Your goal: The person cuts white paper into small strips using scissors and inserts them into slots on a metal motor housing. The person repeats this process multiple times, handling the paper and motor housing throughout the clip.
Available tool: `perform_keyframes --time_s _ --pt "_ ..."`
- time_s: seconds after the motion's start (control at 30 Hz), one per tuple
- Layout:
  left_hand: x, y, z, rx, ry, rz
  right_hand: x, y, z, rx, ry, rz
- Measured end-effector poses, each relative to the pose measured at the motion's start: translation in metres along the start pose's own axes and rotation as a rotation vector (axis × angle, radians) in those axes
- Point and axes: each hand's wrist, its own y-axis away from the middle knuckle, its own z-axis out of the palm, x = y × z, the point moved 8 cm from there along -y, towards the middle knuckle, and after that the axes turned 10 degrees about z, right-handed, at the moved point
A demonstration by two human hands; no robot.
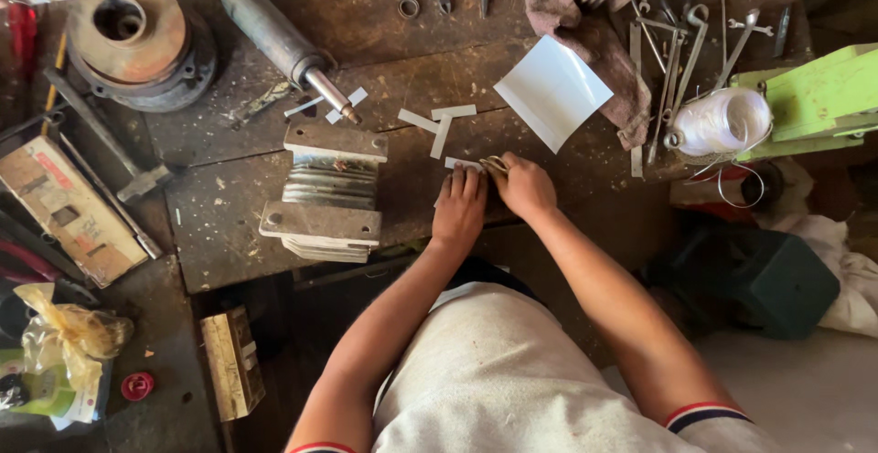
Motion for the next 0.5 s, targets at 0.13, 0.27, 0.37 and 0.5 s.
perform_keyframes --time_s 0.13,0.27,0.37,0.5 --pt "0.003 0.001 0.013 -0.045 -0.015 0.027 -0.014 0.000 -0.002 0.048 0.226 -0.098" --pt "0.004 0.000 0.014 -0.016 -0.040 0.013 0.006 -0.032 0.000 -0.147 -0.004 0.031" --pt "0.004 0.006 0.007 0.026 -0.030 0.018 -0.008 -0.028 -0.005 -0.096 -0.109 -0.267" --pt "0.002 0.008 0.006 0.070 0.011 -0.024 0.006 -0.024 0.014 -0.096 0.104 -0.254"
